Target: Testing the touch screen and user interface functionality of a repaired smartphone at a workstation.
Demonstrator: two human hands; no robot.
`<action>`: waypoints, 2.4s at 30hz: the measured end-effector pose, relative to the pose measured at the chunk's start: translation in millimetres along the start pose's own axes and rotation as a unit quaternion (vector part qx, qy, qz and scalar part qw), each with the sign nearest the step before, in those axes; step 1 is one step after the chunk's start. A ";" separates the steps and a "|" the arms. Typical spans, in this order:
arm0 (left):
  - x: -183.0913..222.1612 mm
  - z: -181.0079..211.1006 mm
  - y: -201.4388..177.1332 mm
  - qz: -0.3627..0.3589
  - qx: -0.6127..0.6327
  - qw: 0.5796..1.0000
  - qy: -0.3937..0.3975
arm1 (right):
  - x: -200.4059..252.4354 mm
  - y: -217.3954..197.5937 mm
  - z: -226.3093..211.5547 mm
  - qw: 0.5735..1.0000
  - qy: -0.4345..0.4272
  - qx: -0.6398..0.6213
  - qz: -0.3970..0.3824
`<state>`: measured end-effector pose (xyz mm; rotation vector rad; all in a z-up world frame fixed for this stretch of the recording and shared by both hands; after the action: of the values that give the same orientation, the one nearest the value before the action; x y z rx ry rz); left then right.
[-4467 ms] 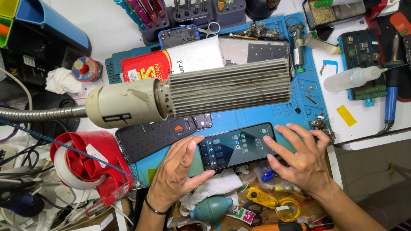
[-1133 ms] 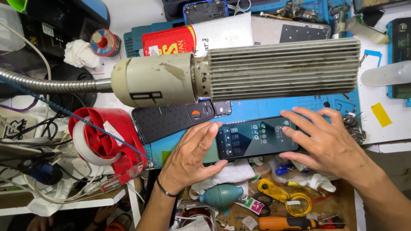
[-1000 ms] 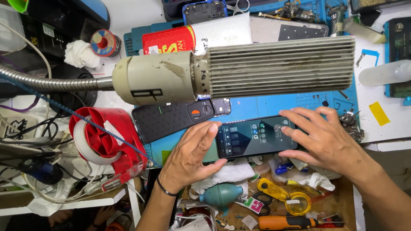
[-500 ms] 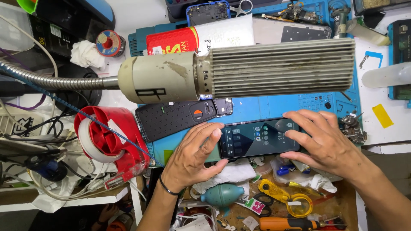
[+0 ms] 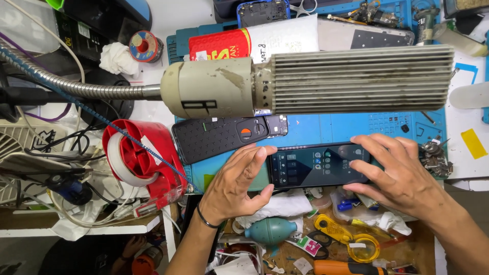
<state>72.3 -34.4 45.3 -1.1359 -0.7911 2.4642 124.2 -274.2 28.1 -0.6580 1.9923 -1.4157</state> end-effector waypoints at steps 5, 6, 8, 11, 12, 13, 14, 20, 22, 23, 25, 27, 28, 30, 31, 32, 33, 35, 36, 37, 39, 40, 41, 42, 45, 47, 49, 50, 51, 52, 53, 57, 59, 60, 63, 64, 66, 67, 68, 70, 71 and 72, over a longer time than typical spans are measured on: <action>-0.8 -0.3 0.3 -0.002 -0.010 1.000 0.003 | -2.2 -2.5 -2.3 1.000 0.005 0.007 -0.001; -0.8 -0.3 0.2 -0.002 -0.008 1.000 0.002 | -2.4 -2.8 -2.5 1.000 0.006 0.004 -0.002; -0.9 -0.4 0.1 -0.003 -0.008 1.000 0.002 | -2.0 -2.1 -2.1 1.000 0.006 0.004 -0.002; -0.9 -0.8 0.5 -0.003 -0.009 1.000 0.003 | -1.6 -1.3 -1.4 1.000 0.008 0.004 -0.001; -0.8 -0.8 0.7 -0.003 -0.011 1.000 0.003 | -1.5 -1.1 -1.3 1.000 0.007 0.004 -0.001; -0.4 -0.8 0.9 -0.003 -0.010 1.000 0.002 | -1.2 -1.0 -1.4 1.000 0.007 0.004 -0.001; -0.2 -0.9 1.1 -0.004 -0.011 1.000 0.003 | -1.3 -0.6 -1.3 1.000 0.007 0.006 -0.002; -0.4 -1.0 0.8 -0.003 -0.006 1.000 0.004 | -0.6 0.6 -0.1 1.000 0.006 0.007 -0.003; 0.1 -0.9 1.3 -0.004 -0.008 1.000 0.003 | -0.6 1.1 0.2 1.000 0.006 0.003 -0.006; 0.4 -0.9 1.4 -0.004 -0.007 1.000 0.001 | -0.6 1.1 0.0 1.000 0.006 0.004 -0.007; 0.5 -1.6 1.1 -0.003 -0.007 1.000 0.000 | -1.0 1.2 -0.1 1.000 0.004 0.006 -0.006; 1.6 -2.3 2.2 -0.009 -0.011 1.000 -0.003 | -1.0 4.0 2.4 1.000 0.020 -0.005 -0.019; 1.4 -2.0 2.1 -0.009 -0.010 1.000 -0.002 | -0.7 4.3 2.9 1.000 0.020 -0.004 -0.019; 1.3 -1.6 2.1 -0.009 -0.014 1.000 -0.002 | 0.2 5.2 3.0 1.000 0.014 -0.006 -0.019; 1.0 -1.4 1.8 -0.009 -0.014 1.000 -0.001 | 0.4 5.1 2.9 1.000 0.014 -0.006 -0.019; 0.8 -1.3 1.6 -0.008 -0.014 1.000 -0.001 | 0.3 5.0 2.8 1.000 0.014 -0.004 -0.019; 0.3 -1.2 1.3 -0.008 -0.014 1.000 0.000 | 0.2 4.9 2.9 1.000 0.013 -0.003 -0.018; 0.7 -1.3 1.6 -0.008 -0.015 1.000 0.002 | 0.2 5.0 3.4 1.000 0.013 -0.002 -0.015; 1.1 -1.4 1.9 -0.009 -0.016 1.000 0.002 | 0.7 5.2 3.4 1.000 0.012 -0.002 -0.013; 0.9 -1.0 2.2 -0.010 -0.016 1.000 0.003 | 0.7 4.4 2.9 1.000 0.013 -0.002 -0.013; 0.3 -1.1 1.6 -0.006 -0.010 1.000 0.002 | -0.5 2.5 1.4 1.000 0.008 0.002 -0.009; -0.3 -0.6 1.1 -0.006 -0.011 1.000 0.004 | -0.2 2.5 1.2 1.000 0.008 0.003 -0.008; -0.9 -0.5 0.8 -0.007 -0.010 1.000 0.003 | 0.0 2.1 1.0 1.000 0.008 0.005 -0.004; -1.4 -0.4 0.6 -0.007 -0.009 1.000 0.001 | 0.3 1.7 0.9 1.000 0.009 0.007 -0.001; -2.0 -0.2 0.5 -0.008 -0.011 1.000 0.001 | -0.1 2.6 1.6 1.000 0.009 0.003 -0.006; -2.2 1.0 -0.7 -0.007 -0.012 1.000 0.001 | 0.3 4.9 2.4 1.000 0.009 0.005 -0.006; -3.5 0.8 0.7 -0.007 -0.007 1.000 0.008 | 0.6 4.3 3.9 1.000 0.017 0.012 -0.005; -2.5 -0.4 1.3 -0.007 -0.006 1.000 0.001 | 0.0 3.5 2.8 1.000 0.016 0.007 -0.006; -1.4 -1.6 1.9 -0.006 -0.006 1.000 -0.007 | -0.7 2.6 1.8 1.000 0.014 0.003 -0.007; -2.3 -1.2 2.5 -0.006 -0.003 1.000 -0.002 | -0.5 2.8 3.1 1.000 0.018 0.007 -0.006; -2.5 -2.3 2.9 -0.005 0.002 1.000 -0.005 | -0.3 3.1 3.7 1.000 0.020 0.002 -0.008; -2.1 -2.6 3.6 -0.006 0.002 1.000 -0.011 | 1.1 5.3 5.4 1.000 0.022 -0.004 -0.008; -2.3 -2.8 4.0 -0.007 0.000 1.000 -0.011 | 2.3 5.6 6.5 1.000 0.022 -0.021 -0.006; -1.9 -2.6 3.6 -0.008 -0.003 1.000 -0.012 | 2.6 5.4 6.4 0.999 0.020 -0.041 -0.004; -1.6 -3.2 3.6 -0.006 0.000 1.000 -0.014 | 2.3 3.3 5.9 0.999 0.020 -0.043 -0.004; -0.9 -1.3 2.4 -0.005 -0.001 1.000 -0.017 | 2.6 3.0 5.2 0.999 0.018 -0.044 -0.004; 2.0 -0.6 3.9 -0.020 0.034 0.998 -0.039 | 2.6 0.5 3.4 0.999 0.012 -0.052 0.006; 3.7 -1.0 3.6 -0.020 0.032 0.998 -0.041 | 2.3 -0.5 2.2 0.998 0.010 -0.054 0.006; 5.8 -2.5 4.3 -0.020 0.046 0.998 -0.048 | 1.6 -1.6 2.4 0.998 0.014 -0.066 0.006; 7.0 -4.5 4.4 -0.019 0.058 0.996 -0.058 | 1.0 -2.9 2.4 0.997 0.015 -0.080 0.006; 5.8 -3.7 3.5 -0.016 0.057 0.997 -0.052 | 1.0 -3.8 2.8 0.997 0.016 -0.079 0.011; 4.9 -2.8 2.7 -0.014 0.057 0.997 -0.047 | 1.4 -4.3 2.7 0.997 0.017 -0.079 0.016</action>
<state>71.2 -33.1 39.2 -0.9688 -0.6787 2.5195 125.3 -278.3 31.3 -0.6710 2.1488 -1.2678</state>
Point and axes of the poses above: each hand's wrist, its own x-axis away from the middle knuckle, its own y-axis out of the palm, z = x × y, the point moved 9 cm from there along -x, towards the middle knuckle, and after that the axes turned 15 degrees about y, right-handed, at the moved point
